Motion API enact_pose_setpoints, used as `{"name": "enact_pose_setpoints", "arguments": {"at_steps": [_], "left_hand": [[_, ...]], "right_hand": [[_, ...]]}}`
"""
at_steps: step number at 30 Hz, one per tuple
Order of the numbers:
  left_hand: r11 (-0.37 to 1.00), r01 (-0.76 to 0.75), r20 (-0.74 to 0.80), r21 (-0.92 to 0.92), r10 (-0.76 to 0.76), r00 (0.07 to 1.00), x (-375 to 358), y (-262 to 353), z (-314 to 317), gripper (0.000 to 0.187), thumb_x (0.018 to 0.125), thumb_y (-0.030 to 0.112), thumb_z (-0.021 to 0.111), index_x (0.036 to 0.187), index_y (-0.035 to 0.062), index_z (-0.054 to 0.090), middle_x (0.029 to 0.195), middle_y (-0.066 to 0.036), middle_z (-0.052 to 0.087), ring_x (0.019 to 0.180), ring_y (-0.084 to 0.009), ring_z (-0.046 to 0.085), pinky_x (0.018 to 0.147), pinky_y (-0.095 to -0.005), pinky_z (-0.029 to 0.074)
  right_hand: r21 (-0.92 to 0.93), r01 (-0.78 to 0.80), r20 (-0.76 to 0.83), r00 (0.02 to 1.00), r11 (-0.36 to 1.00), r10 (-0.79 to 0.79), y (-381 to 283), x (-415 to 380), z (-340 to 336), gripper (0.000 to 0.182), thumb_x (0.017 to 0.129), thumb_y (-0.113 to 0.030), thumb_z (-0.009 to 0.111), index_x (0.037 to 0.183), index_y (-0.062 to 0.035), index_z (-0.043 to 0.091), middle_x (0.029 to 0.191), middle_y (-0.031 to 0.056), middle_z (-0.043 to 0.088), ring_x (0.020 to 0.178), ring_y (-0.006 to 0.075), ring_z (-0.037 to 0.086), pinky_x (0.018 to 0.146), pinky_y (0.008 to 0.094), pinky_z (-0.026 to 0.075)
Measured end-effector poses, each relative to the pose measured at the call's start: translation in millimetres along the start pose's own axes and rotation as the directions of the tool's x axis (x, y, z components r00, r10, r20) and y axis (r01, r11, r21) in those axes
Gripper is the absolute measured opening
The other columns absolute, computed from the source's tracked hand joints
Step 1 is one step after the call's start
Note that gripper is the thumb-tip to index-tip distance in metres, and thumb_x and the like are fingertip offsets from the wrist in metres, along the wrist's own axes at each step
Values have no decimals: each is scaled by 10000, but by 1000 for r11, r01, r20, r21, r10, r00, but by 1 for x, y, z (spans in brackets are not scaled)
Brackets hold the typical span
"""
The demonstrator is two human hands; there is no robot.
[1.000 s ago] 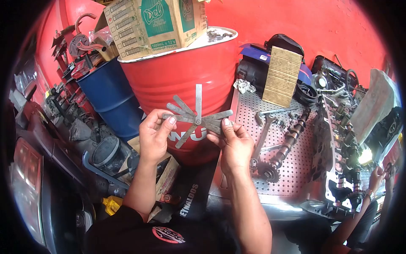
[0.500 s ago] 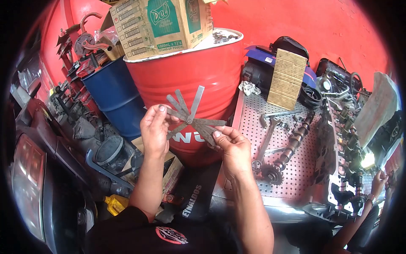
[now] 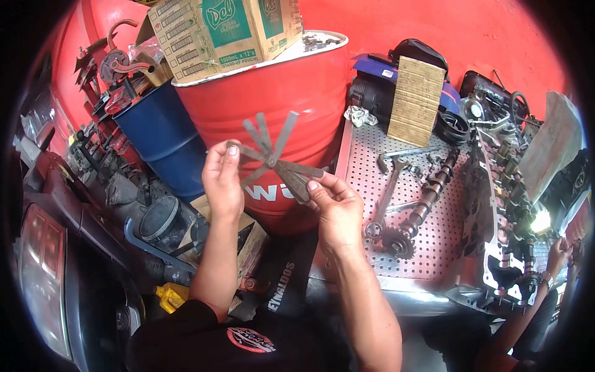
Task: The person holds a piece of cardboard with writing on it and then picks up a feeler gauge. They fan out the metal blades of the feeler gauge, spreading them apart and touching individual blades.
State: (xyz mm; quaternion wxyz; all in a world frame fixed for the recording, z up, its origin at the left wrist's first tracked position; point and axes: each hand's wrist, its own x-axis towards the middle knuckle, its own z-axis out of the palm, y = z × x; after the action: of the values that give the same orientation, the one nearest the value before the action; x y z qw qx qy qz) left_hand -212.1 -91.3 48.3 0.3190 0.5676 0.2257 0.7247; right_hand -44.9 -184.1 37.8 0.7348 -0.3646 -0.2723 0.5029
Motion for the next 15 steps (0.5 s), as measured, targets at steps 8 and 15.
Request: {"name": "enact_pose_setpoints", "arguments": {"at_steps": [8,15], "left_hand": [[949,-97,23,301,95,995,-62,22,21,259,889,-13,689,1112,-14,558,927,-59,628,843,-112,604,773,-257,501],[963,257,184,75,-267,946,-54,5,42,159,916,24,694,1005,-18,570,854,-71,683,725,-77,629,631,-205,502]], "right_hand": [[139,10,-77,997,990,1,1,4,1,219,902,8,674,1105,34,594,997,116,690,881,173,683,803,294,571],[80,-1,-61,998,997,5,9,0,2,250,867,26,699,1095,35,596,967,105,692,869,146,673,787,269,562]]}}
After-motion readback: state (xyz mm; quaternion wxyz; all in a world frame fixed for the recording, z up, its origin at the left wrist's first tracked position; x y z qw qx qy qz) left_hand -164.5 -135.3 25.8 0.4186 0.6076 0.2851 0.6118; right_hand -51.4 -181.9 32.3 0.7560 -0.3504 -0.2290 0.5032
